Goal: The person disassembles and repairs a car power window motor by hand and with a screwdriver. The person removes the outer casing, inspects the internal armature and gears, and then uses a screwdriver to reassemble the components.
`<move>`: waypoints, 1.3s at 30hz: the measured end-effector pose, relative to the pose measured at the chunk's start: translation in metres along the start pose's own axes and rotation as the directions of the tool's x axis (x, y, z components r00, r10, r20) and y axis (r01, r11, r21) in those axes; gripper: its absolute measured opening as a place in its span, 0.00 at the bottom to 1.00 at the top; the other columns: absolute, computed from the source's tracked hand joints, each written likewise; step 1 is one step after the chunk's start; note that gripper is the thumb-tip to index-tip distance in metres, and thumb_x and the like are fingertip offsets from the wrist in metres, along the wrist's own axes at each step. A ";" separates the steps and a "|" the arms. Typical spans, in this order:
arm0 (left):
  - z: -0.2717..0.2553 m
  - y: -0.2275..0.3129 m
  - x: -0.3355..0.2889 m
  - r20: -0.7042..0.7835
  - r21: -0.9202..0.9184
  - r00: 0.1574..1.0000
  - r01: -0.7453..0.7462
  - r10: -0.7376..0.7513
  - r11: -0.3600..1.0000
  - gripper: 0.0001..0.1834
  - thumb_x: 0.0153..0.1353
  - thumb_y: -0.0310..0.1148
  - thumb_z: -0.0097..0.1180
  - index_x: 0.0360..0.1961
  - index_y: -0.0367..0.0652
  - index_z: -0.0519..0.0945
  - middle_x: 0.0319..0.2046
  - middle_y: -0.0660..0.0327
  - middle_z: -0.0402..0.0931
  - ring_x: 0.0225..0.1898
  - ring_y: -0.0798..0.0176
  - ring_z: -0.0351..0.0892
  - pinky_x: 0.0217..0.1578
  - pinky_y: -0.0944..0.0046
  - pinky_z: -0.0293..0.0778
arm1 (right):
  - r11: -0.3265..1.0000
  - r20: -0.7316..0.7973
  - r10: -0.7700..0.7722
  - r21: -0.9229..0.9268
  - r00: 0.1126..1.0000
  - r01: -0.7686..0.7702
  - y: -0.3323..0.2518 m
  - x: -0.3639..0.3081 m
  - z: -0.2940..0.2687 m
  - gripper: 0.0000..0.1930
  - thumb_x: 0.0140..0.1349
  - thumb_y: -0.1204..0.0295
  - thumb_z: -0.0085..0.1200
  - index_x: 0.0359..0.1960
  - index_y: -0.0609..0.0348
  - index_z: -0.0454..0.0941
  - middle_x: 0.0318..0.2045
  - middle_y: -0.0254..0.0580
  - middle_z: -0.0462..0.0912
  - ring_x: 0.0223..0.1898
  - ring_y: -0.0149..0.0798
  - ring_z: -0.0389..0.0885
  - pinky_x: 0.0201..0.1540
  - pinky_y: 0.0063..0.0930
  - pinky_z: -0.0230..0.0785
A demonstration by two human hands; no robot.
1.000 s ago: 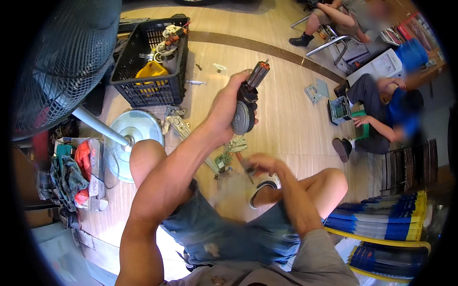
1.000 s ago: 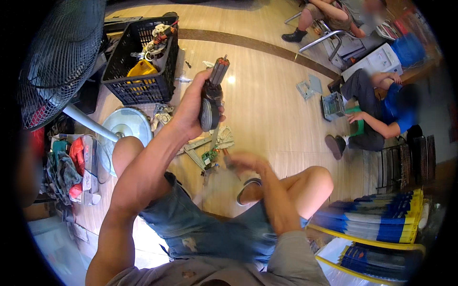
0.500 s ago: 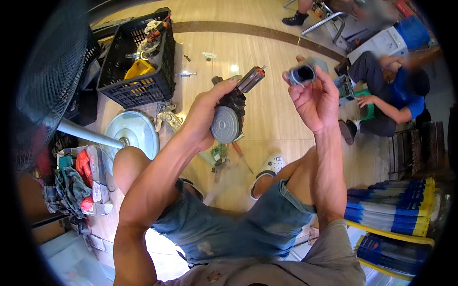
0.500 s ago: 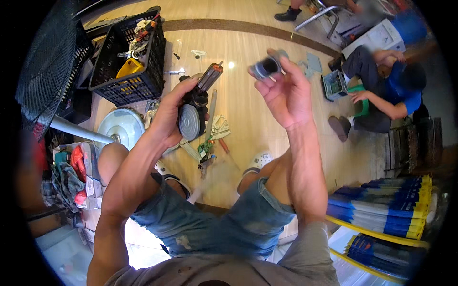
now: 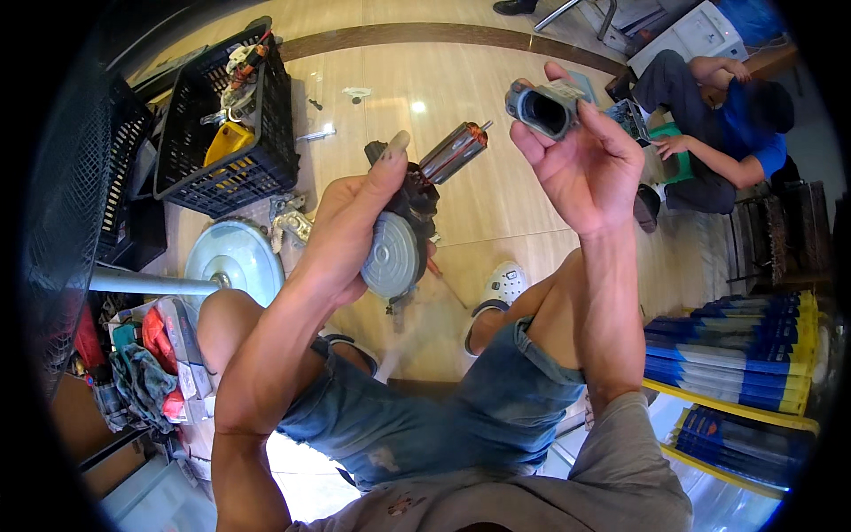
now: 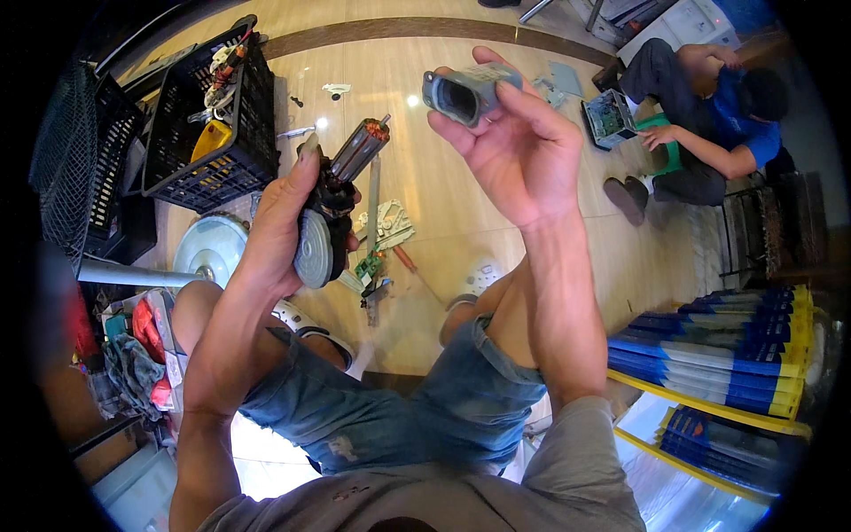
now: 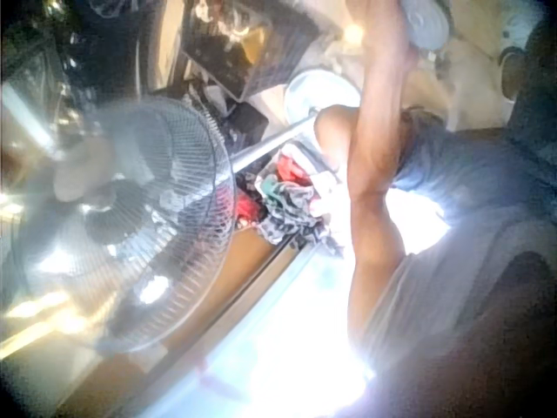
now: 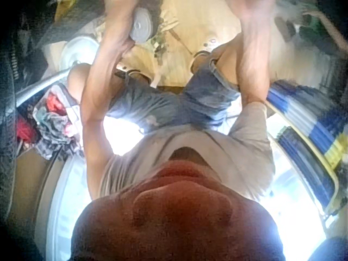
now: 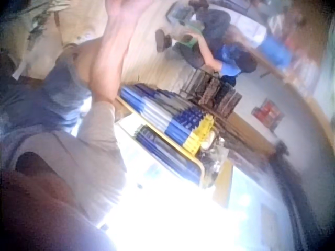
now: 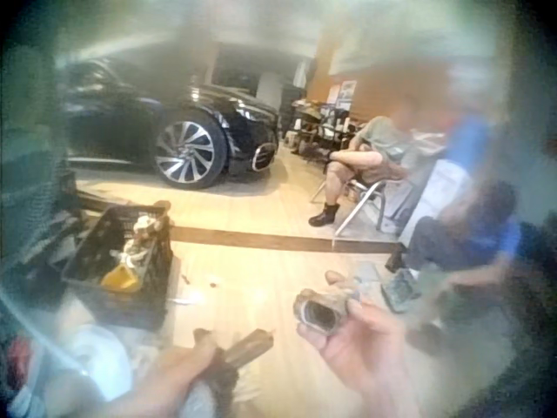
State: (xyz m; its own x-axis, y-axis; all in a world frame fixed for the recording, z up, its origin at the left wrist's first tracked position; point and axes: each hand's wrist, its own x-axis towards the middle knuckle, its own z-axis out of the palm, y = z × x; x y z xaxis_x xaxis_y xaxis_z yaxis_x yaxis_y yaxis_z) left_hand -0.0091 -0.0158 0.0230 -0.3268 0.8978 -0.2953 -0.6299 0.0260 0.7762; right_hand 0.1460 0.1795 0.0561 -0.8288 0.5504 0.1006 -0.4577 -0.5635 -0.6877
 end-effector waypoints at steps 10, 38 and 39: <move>0.005 0.003 -0.003 0.151 -0.047 0.988 0.023 -0.016 0.999 0.23 0.65 0.49 0.56 0.37 0.34 0.81 0.28 0.58 0.82 0.25 0.69 0.81 0.26 0.71 0.77 | 0.994 0.181 -0.084 -0.049 0.980 0.094 -0.005 -0.007 0.010 0.29 0.62 0.74 0.52 0.65 0.61 0.59 0.59 0.65 0.69 0.62 0.56 0.69 0.65 0.56 0.60; -0.024 -0.019 0.002 0.339 -0.134 0.905 -0.225 0.258 0.965 0.48 0.32 0.72 0.64 0.44 0.42 0.76 0.30 0.58 0.78 0.36 0.53 0.79 0.33 0.58 0.75 | 0.893 0.249 -0.275 -0.291 0.929 0.343 -0.018 -0.042 0.034 0.45 0.52 0.75 0.66 0.68 0.72 0.50 0.63 0.61 0.66 0.65 0.55 0.65 0.67 0.54 0.57; -0.028 -0.021 0.004 0.337 -0.125 0.907 -0.223 0.253 0.967 0.48 0.32 0.72 0.64 0.44 0.42 0.76 0.30 0.58 0.78 0.36 0.53 0.79 0.33 0.58 0.75 | 0.893 0.254 -0.272 -0.292 0.928 0.341 -0.018 -0.043 0.033 0.45 0.52 0.76 0.66 0.68 0.72 0.50 0.63 0.62 0.66 0.65 0.55 0.65 0.67 0.55 0.57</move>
State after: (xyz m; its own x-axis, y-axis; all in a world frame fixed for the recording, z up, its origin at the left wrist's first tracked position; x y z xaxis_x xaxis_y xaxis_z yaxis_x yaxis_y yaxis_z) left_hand -0.0171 -0.0249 -0.0100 -0.2180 0.9690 0.1163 -0.6245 -0.2301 0.7464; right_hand 0.1795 0.1453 0.0877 -0.7268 0.5075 0.4628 -0.5978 -0.1355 -0.7901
